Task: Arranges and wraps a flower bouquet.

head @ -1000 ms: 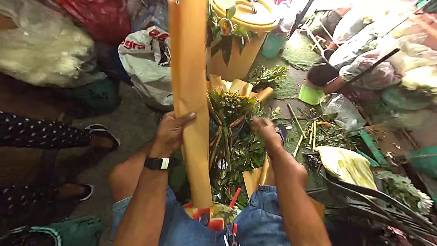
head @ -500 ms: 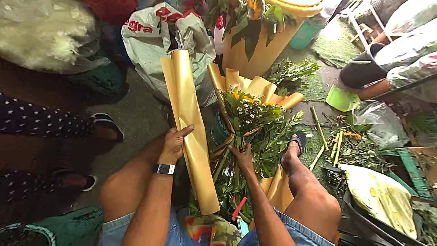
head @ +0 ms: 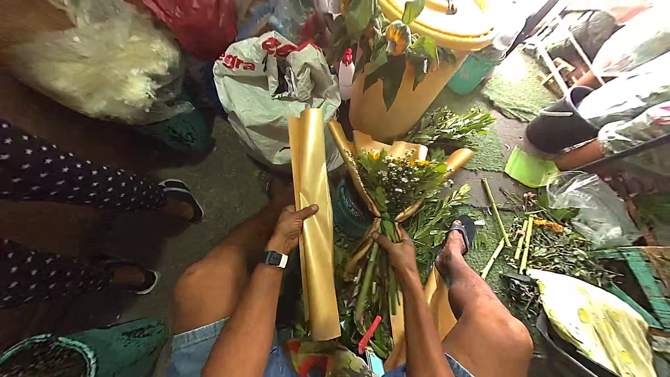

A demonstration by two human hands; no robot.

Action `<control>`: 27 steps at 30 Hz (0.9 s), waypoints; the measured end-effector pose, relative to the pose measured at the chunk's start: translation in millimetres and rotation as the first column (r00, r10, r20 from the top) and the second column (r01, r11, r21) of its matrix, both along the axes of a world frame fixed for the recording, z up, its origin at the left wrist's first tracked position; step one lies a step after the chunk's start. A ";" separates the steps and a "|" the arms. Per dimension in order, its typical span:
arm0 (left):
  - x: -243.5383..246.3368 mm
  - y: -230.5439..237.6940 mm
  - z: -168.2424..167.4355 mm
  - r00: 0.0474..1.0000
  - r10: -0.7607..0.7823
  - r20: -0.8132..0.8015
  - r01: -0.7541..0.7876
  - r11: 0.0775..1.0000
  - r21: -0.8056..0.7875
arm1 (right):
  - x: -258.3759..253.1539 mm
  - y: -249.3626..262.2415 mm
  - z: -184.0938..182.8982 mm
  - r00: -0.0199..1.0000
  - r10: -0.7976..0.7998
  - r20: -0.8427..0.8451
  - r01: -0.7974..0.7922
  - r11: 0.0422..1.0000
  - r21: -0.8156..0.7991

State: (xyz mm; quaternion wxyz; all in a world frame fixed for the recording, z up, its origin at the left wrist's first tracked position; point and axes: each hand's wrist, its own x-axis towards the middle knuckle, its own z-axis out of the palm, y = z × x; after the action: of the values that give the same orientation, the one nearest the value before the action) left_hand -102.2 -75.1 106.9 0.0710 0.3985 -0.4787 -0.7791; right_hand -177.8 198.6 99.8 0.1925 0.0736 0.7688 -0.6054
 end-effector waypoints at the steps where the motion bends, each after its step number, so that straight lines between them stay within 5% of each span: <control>1: -5.4 1.8 -1.5 1.000 -0.024 -0.002 0.024 1.000 0.013 | -0.9 10.5 17.1 0.999 -0.018 -0.026 0.019 0.999 0.031; 8: -56.2 64.0 -31.7 0.979 -0.204 -0.001 0.204 0.976 0.074 | -4.3 53.6 93.9 0.970 -0.106 -0.218 0.129 0.987 0.091; 18: -55.3 113.7 -80.0 0.973 -0.230 0.004 0.228 0.970 0.086 | 22.8 -3.0 -25.1 0.989 -0.070 -0.128 0.117 0.906 0.407; 27: -61.2 108.8 -82.1 0.997 -0.061 -0.050 0.064 0.997 0.047 | 42.6 -19.1 -26.7 0.964 -0.148 -0.221 0.230 0.881 0.414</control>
State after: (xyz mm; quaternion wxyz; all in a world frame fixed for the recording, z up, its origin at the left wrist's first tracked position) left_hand -163.4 33.7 24.7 0.0485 0.3660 -0.4700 -0.8017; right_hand -135.3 179.6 73.2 0.0397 0.1338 0.8881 -0.4380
